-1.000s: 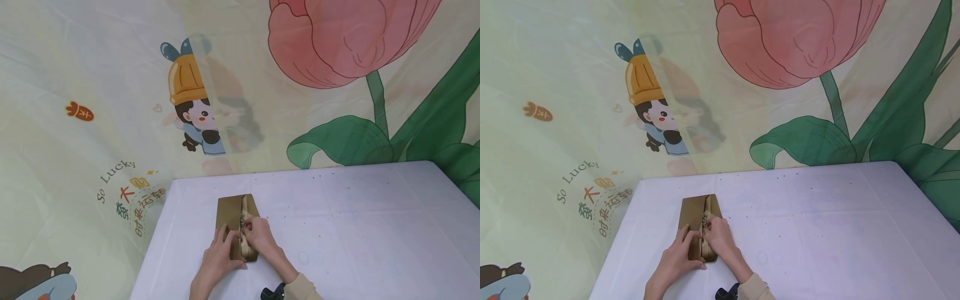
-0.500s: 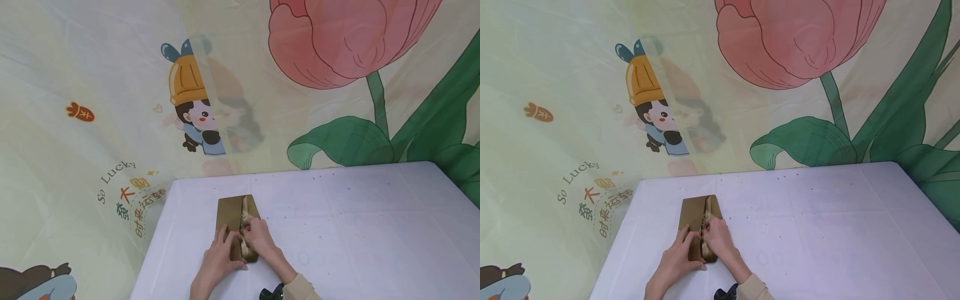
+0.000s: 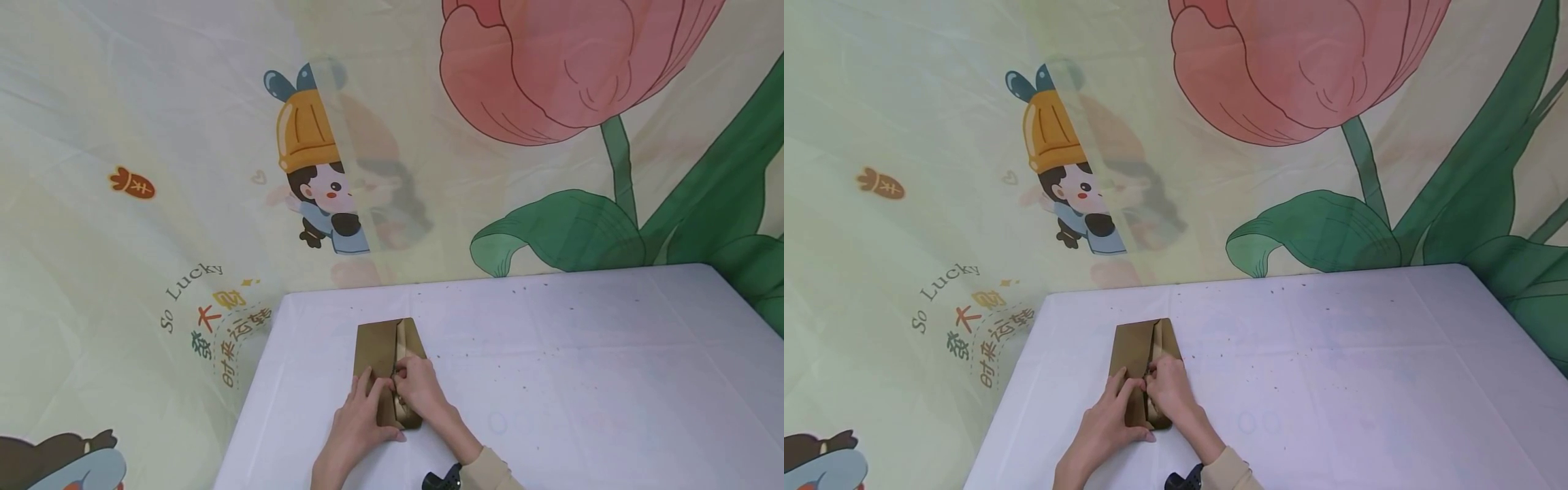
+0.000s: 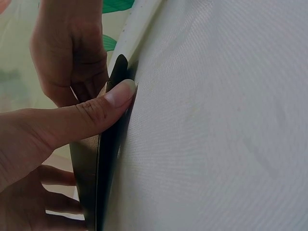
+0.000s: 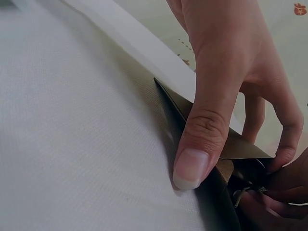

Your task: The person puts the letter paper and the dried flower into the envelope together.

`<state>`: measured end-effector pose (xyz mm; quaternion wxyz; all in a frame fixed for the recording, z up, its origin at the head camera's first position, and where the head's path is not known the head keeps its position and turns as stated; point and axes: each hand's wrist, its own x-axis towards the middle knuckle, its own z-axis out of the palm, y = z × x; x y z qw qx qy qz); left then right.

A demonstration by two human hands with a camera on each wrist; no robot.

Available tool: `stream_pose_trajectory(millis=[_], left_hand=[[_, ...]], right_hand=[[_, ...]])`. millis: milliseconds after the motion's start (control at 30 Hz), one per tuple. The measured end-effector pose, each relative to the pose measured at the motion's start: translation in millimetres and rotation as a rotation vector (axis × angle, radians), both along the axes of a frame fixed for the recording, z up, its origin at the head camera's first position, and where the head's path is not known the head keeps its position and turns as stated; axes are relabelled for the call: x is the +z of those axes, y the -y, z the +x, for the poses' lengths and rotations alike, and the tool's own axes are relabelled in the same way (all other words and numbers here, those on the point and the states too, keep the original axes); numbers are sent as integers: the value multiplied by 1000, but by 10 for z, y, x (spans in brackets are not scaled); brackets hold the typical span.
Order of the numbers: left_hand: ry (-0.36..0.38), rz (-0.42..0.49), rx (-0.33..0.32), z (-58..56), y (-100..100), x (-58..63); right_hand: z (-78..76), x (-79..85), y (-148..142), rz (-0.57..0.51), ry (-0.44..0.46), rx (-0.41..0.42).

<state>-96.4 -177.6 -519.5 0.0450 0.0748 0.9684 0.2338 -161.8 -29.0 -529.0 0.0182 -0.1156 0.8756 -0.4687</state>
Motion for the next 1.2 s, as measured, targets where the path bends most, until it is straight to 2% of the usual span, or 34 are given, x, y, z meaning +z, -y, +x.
stream_pose_trajectory(millis=[233, 600, 700, 900, 1033, 1200], left_hand=[[11, 3, 4, 9, -9, 2], [19, 11, 0, 16, -7, 28], [16, 11, -2, 17, -5, 31], [15, 7, 1, 19, 0, 34], [21, 6, 7, 22, -2, 30], [21, 11, 0, 22, -5, 33]], right_hand=[[-2, -19, 6, -17, 12, 0], [14, -37, -28, -177, 88, 66], [14, -40, -43, -247, 132, 95], [20, -26, -77, -382, 292, 136], [17, -18, -91, -389, 317, 144], [10, -30, -99, -370, 302, 135]])
